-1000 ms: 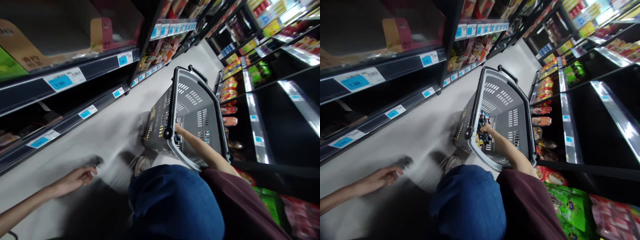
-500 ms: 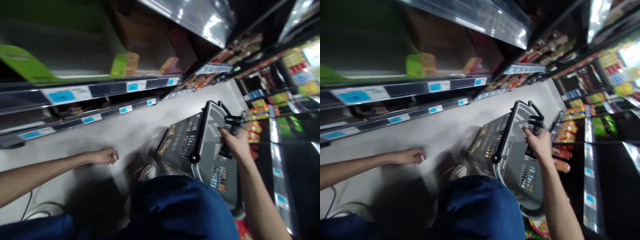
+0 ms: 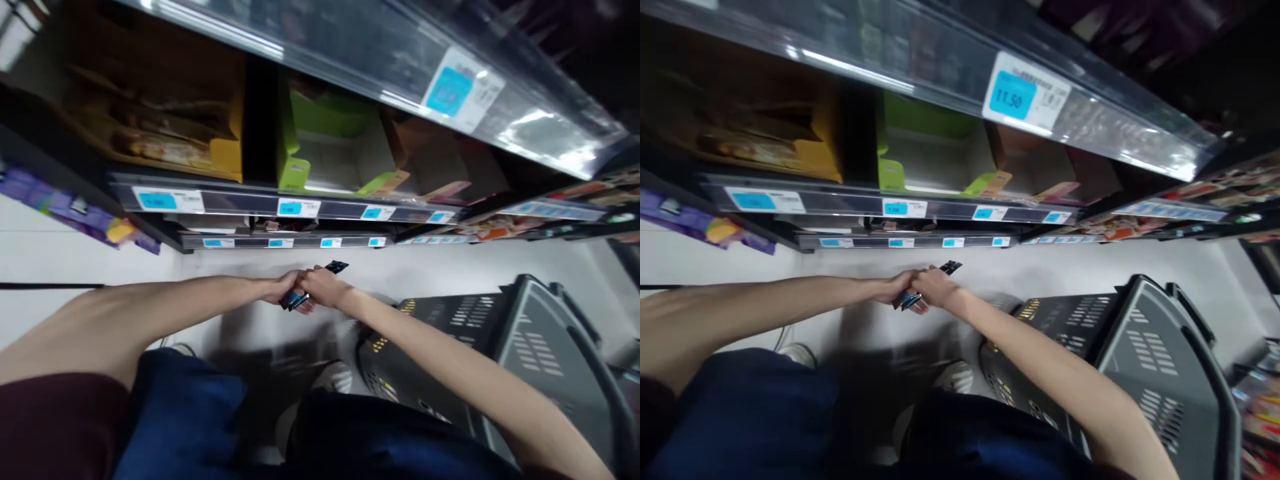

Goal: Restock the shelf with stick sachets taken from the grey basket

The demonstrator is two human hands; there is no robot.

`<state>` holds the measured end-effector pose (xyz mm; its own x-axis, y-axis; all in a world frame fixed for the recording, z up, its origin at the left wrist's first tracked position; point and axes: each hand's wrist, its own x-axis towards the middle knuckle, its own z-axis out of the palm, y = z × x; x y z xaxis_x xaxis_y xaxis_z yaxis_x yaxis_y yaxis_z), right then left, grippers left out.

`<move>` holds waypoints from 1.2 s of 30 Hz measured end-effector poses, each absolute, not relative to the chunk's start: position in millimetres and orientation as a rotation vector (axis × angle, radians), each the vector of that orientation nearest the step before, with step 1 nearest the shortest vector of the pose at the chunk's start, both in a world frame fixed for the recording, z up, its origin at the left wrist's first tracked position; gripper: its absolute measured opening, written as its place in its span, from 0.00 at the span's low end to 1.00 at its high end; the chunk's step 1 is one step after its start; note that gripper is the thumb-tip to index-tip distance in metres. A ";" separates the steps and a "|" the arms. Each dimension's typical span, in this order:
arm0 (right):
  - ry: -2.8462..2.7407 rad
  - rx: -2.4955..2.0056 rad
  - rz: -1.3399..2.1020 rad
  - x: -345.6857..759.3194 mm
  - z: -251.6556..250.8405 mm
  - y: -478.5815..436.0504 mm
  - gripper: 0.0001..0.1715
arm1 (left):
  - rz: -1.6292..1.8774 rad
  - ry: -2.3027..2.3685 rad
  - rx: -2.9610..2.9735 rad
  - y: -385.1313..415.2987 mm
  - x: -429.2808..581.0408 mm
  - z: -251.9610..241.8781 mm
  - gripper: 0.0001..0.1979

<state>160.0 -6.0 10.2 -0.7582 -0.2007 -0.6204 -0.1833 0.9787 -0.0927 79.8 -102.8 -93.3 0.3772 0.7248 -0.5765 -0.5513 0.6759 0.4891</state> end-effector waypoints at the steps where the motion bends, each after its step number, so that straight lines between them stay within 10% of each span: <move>1: 2.502 -0.274 -0.008 158.5 -4.7 -4.6 0.15 | 0.863 0.879 0.195 -103.0 74.6 -93.5 0.33; 14: 2.864 -0.037 -0.123 176.2 -41.2 26.7 0.22 | 0.960 1.071 0.585 -94.8 54.1 -78.2 0.28; 20: 3.239 1.080 -0.690 182.1 -55.8 44.2 0.40 | 1.111 1.307 0.485 -87.4 48.9 -78.6 0.27; 23: 2.637 1.681 -1.488 177.4 -64.6 46.6 0.32 | 1.174 1.474 0.555 -87.7 44.1 -79.5 0.24; 26: 1.914 1.383 -2.120 175.4 -68.0 37.3 0.20 | 1.216 1.549 0.632 -90.1 43.3 -80.9 0.21; 36: 1.769 1.509 -2.461 174.2 -70.5 37.8 0.08 | 1.284 1.528 0.492 -91.3 60.3 -89.3 0.25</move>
